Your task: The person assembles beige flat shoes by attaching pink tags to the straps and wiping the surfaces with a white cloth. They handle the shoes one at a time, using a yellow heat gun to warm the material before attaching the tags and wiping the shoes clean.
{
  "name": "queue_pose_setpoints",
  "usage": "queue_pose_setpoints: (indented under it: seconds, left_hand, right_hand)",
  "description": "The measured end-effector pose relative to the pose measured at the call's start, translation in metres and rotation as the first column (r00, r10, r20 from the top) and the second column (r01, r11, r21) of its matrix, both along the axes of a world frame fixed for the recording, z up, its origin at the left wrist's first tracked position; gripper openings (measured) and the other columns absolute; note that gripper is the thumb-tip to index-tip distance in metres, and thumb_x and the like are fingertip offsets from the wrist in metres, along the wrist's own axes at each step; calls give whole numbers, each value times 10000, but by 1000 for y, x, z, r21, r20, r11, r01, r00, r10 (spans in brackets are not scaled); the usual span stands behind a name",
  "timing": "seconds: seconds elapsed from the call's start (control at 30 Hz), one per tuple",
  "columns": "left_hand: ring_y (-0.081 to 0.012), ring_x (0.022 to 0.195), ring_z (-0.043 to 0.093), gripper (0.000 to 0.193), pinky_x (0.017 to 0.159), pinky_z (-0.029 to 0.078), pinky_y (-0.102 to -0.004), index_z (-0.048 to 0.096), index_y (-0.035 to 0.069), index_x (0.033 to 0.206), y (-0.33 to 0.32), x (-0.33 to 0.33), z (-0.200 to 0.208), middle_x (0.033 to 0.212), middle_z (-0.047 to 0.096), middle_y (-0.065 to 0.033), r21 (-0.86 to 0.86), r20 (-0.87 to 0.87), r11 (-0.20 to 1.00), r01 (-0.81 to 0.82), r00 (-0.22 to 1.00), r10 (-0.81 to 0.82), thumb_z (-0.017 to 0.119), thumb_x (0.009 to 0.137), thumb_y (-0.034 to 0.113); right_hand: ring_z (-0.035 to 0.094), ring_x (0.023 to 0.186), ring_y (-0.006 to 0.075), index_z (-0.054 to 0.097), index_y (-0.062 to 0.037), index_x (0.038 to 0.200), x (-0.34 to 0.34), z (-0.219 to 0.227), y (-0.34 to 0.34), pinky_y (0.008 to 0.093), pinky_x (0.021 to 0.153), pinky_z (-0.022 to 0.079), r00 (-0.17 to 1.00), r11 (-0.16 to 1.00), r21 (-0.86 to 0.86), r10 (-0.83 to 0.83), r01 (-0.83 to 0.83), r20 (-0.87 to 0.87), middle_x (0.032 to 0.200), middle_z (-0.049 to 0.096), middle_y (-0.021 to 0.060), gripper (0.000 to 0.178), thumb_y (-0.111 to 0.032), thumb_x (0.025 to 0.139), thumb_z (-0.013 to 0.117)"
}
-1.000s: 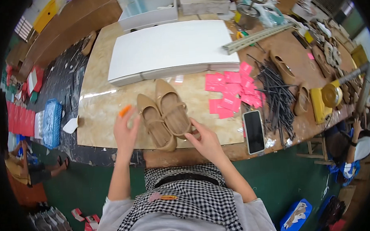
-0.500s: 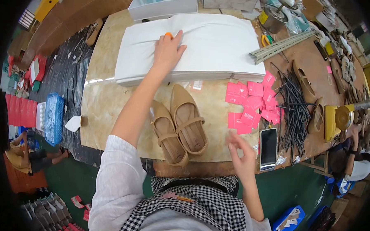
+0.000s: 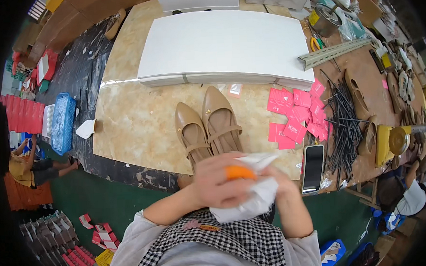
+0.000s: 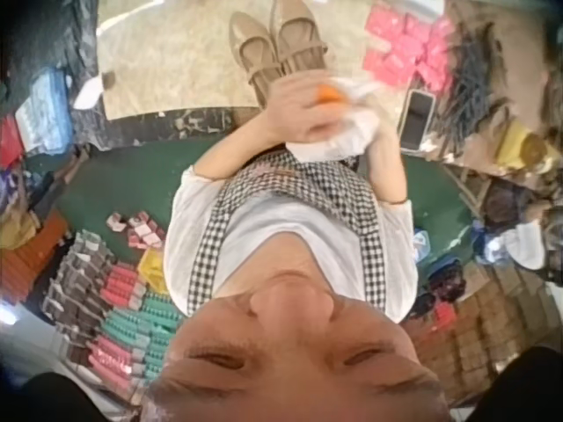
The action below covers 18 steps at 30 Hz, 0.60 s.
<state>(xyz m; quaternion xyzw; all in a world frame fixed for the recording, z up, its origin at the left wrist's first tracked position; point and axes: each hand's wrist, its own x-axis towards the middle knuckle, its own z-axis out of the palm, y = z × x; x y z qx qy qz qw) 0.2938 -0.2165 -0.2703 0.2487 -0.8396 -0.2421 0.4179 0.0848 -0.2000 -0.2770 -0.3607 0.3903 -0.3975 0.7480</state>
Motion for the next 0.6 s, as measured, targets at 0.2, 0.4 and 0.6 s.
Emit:
queue_pose_setpoints:
  seconds: [0.2, 0.4, 0.6]
  left_hand:
    - [-315, 1041, 599, 275, 938, 475, -365, 662, 32, 1064, -30, -4, -1, 1080, 621, -189, 822, -254, 547, -158, 758, 601, 606, 873, 222]
    - [-374, 1086, 575, 463, 1074, 359, -485, 630, -59, 1067, 9, -14, -36, 1113, 630, -228, -79, 485, 939, -334, 810, 329, 593, 876, 361]
    - [-348, 996, 619, 502, 1042, 400, -423, 639, -59, 1062, 22, -26, -54, 977, 659, -221, -28, 580, 959, -283, 777, 246, 687, 801, 367]
  right_hand:
    - [529, 1263, 229, 498, -25, 1381, 53, 25, -14, 376, 1055, 421, 707, 791, -593, -331, -153, -625, 1409, 519, 149, 702, -81, 738, 774]
    - [576, 1090, 306, 650, -21, 1059, 30, -24, -78, 403, 918, 481, 675, 909, -406, -242, -93, -697, 1190, 570, 149, 350, -19, 714, 706]
    - [573, 937, 302, 677, -46, 950, 94, -60, -97, 402, 835, 495, 169, 555, -460, -494, -693, -853, 985, 554, 113, 196, -12, 766, 617]
